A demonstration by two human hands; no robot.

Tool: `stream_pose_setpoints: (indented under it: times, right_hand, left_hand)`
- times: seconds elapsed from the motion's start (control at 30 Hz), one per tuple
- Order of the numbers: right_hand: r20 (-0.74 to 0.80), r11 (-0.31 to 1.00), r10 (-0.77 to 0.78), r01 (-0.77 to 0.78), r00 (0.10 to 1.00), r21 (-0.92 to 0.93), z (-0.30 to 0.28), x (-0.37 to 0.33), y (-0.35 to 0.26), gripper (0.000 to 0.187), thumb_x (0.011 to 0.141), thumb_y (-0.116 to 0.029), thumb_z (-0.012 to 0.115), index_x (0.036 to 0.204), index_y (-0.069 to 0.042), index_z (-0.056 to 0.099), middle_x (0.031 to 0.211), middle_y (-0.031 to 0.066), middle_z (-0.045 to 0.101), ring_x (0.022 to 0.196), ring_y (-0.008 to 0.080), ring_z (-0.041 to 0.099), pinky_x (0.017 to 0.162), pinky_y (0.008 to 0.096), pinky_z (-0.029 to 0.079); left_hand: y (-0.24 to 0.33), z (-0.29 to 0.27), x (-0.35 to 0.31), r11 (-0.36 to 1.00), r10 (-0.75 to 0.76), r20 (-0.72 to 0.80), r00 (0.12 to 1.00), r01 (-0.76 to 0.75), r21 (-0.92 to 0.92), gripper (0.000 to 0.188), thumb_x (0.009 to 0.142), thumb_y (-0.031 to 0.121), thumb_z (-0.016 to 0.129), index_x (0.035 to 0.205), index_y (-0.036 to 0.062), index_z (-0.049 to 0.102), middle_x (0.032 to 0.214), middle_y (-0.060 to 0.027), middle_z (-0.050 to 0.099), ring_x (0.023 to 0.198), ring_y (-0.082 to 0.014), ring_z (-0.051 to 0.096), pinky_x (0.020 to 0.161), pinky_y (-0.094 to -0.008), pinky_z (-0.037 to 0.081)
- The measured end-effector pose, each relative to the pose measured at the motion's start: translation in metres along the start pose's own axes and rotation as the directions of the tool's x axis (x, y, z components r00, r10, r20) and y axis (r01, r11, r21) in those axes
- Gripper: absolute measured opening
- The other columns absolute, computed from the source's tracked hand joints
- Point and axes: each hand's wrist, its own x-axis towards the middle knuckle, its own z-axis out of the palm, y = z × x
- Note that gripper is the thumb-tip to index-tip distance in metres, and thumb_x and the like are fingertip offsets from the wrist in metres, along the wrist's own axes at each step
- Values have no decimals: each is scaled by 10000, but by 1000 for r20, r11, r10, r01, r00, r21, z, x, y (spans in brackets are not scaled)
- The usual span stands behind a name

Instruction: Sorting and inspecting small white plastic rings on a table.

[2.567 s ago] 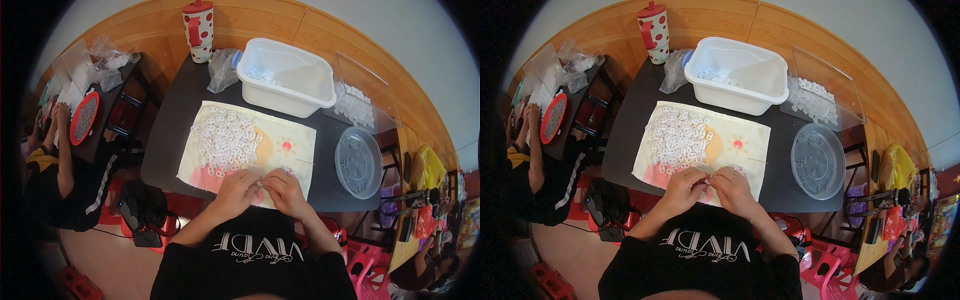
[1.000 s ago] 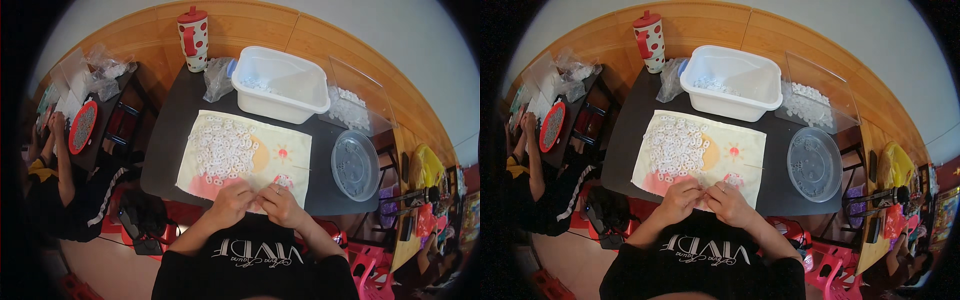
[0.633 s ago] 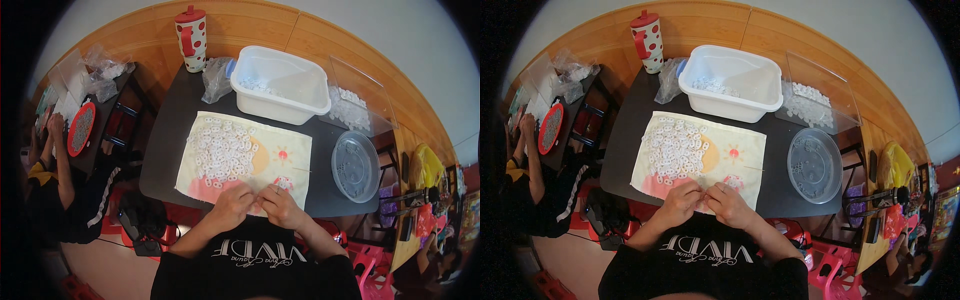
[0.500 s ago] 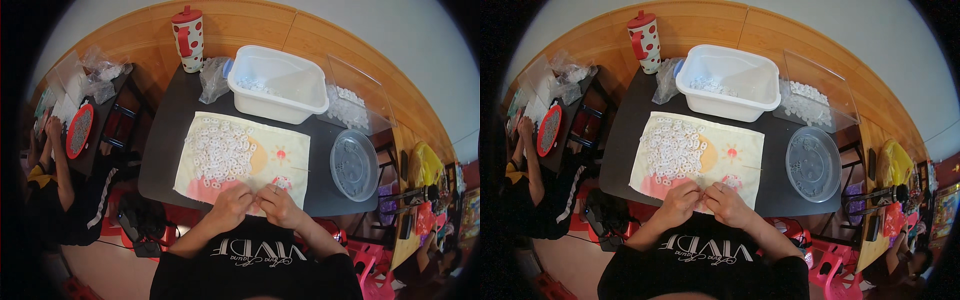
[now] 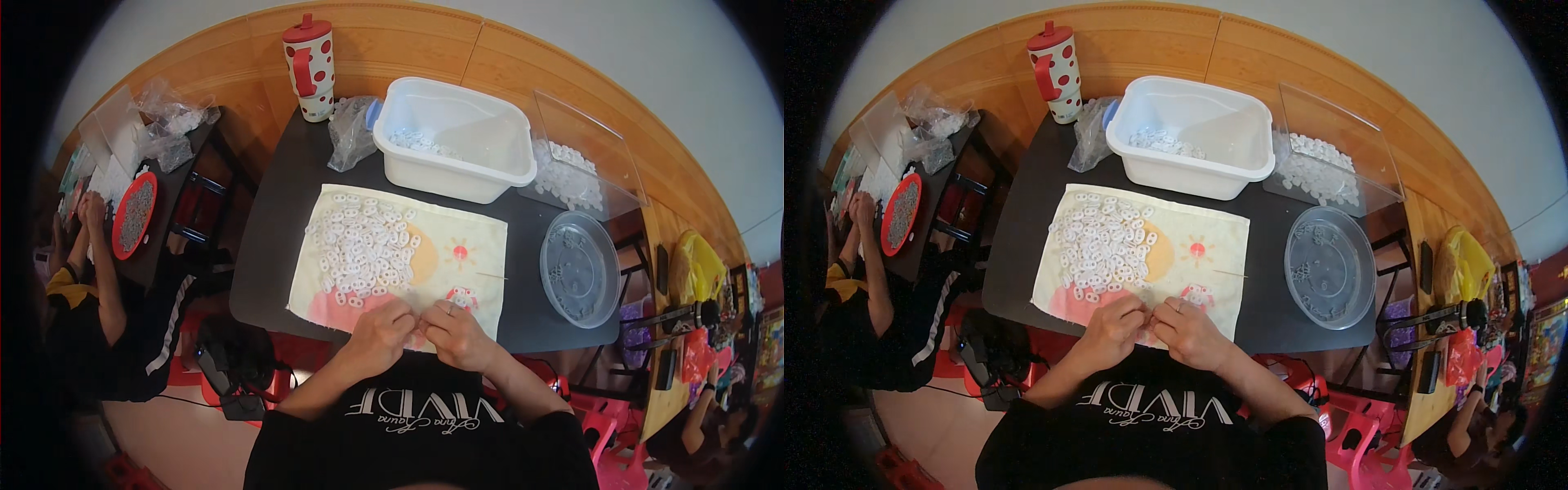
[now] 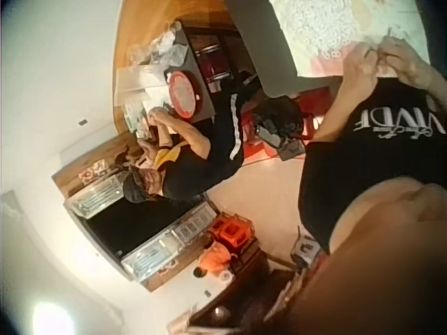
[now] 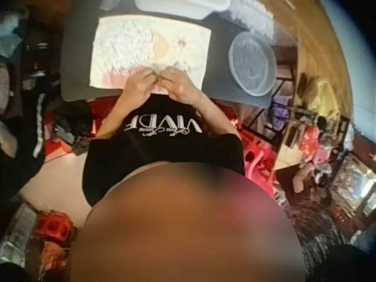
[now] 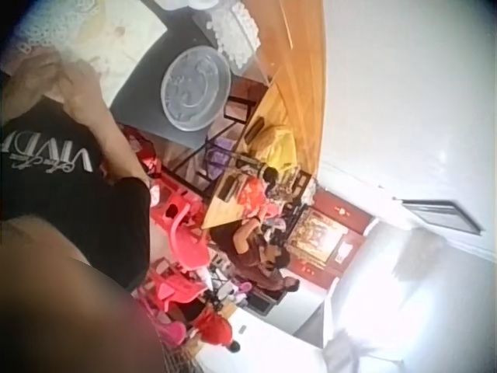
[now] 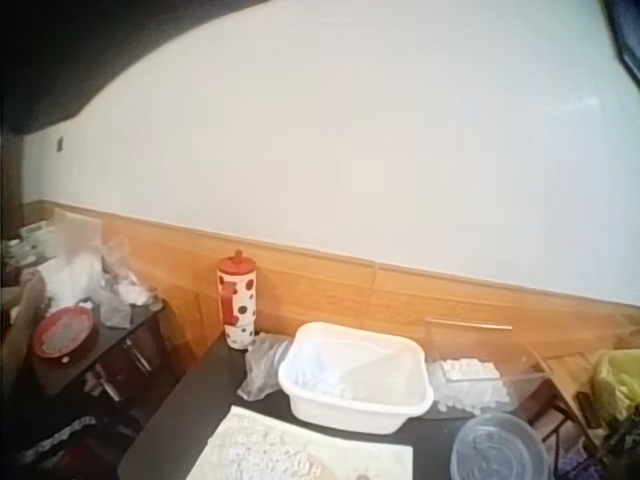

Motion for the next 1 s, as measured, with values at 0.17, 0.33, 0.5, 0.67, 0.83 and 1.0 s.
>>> stream_pose_setpoints:
  times: [0.17, 0.33, 0.5, 0.67, 0.83, 1.0]
  right_hand:
    - [-75, 985, 116, -104, 990, 138, 5, -5, 7, 194, 657, 122, 624, 829, 34, 604, 882, 137, 593, 768, 308, 585, 670, 370, 488]
    - [-74, 794, 402, -307, 913, 525, 2, -11, 8, 164, 839, 127, 636, 965, 24, 652, 950, 96, 635, 842, 188, 625, 726, 284, 492]
    - [55, 459, 576, -379, 815, 804, -3, -10, 5, 141, 901, 122, 604, 1007, 37, 642, 970, 43, 622, 880, 83, 580, 776, 225, 464]
    - [117, 380, 613, -421, 782, 823, -13, -12, -2, 145, 915, 110, 594, 1035, 39, 633, 978, 50, 626, 908, 96, 593, 816, 229, 475]
    - [68, 379, 640, -391, 765, 839, -6, -17, -5, 160, 908, 122, 594, 1040, 38, 628, 989, 58, 619, 923, 104, 602, 821, 235, 486]
    - [-11, 528, 595, -380, 804, 760, 0, -19, -4, 186, 889, 143, 601, 1034, 32, 633, 998, 71, 612, 923, 116, 608, 817, 235, 487]
  left_hand:
    - [-8, -1, 2, 999, -5, -2, 1000, 5, -38, 211, 729, -59, 673, 926, -9, 616, 861, -134, 579, 753, -322, 614, 620, -385, 498]
    - [5, -9, 9, 935, -144, 10, 990, 139, -326, 321, 761, -64, 708, 1075, -33, 646, 854, -139, 613, 728, -280, 622, 645, -330, 508]
    - [12, -3, 14, 980, -45, -127, 991, 20, -196, 333, 754, -62, 716, 1082, -34, 661, 869, -142, 639, 738, -269, 633, 647, -336, 506]
    - [14, -3, 17, 977, -22, -102, 995, 0, -214, 298, 782, -24, 703, 1076, -19, 654, 841, -142, 624, 728, -295, 626, 627, -362, 490]
    - [18, 1, 17, 973, -38, -115, 993, 10, -230, 261, 806, 7, 689, 1063, -2, 648, 814, -146, 601, 715, -325, 610, 616, -388, 478]
    - [15, 5, 16, 986, -46, -111, 993, 27, -166, 274, 802, 4, 689, 1072, 8, 641, 849, -149, 602, 733, -335, 613, 624, -405, 482]
